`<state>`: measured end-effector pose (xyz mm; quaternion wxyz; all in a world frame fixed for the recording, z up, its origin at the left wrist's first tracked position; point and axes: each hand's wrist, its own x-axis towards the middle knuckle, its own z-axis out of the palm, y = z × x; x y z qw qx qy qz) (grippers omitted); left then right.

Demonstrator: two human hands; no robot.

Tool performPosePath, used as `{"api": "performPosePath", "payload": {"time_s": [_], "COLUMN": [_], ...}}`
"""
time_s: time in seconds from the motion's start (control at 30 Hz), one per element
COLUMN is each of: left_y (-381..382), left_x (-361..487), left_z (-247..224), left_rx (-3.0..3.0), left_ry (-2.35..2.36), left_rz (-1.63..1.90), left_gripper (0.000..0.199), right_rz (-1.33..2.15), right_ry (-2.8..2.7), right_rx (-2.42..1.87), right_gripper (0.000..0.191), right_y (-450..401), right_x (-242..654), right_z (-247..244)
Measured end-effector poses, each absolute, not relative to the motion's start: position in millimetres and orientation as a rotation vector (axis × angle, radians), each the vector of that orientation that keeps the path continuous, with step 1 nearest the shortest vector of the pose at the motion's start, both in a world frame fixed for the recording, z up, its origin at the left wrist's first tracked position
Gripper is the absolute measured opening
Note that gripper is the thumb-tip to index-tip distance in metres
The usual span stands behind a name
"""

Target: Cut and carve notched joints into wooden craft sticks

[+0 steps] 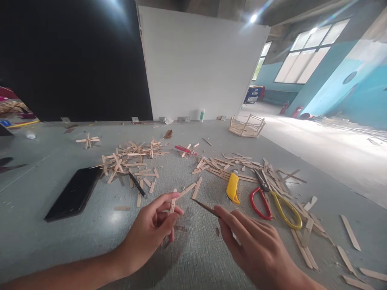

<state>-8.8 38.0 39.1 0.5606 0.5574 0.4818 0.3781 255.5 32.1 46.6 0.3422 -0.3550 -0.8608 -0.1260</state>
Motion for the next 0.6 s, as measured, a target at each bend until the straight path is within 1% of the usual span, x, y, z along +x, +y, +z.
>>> {"api": "performPosePath", "payload": {"time_s": [0.1, 0.2, 0.3, 0.43, 0.6], "left_y": [28, 12, 0, -2, -2], "left_x": [-9, -9, -7, -7, -10], "left_z": [64, 94, 113, 116, 116], "left_rx": [1.284, 1.305, 1.28, 1.403, 1.61], "left_ry": [1.088, 1.007, 1.081, 1.033, 0.984], "left_rz": [0.932, 0.989, 1.041, 1.108, 1.168], "left_gripper": [0.051, 0.064, 0.059, 0.053, 0.058], "right_rz": [-0.24, -0.121, -0.003, 0.051, 0.033], "right_ry": [-2.292, -2.335, -2.355, -2.363, -2.378], "right_rx": [-0.953, -1.006, -1.046, -1.056, -1.06], "right_gripper": [0.026, 0.026, 0.028, 0.027, 0.026], "right_y": [37, 44, 49, 51, 53], "right_x": [255, 254, 252, 252, 253], "right_z": [28, 12, 6, 6, 8]}}
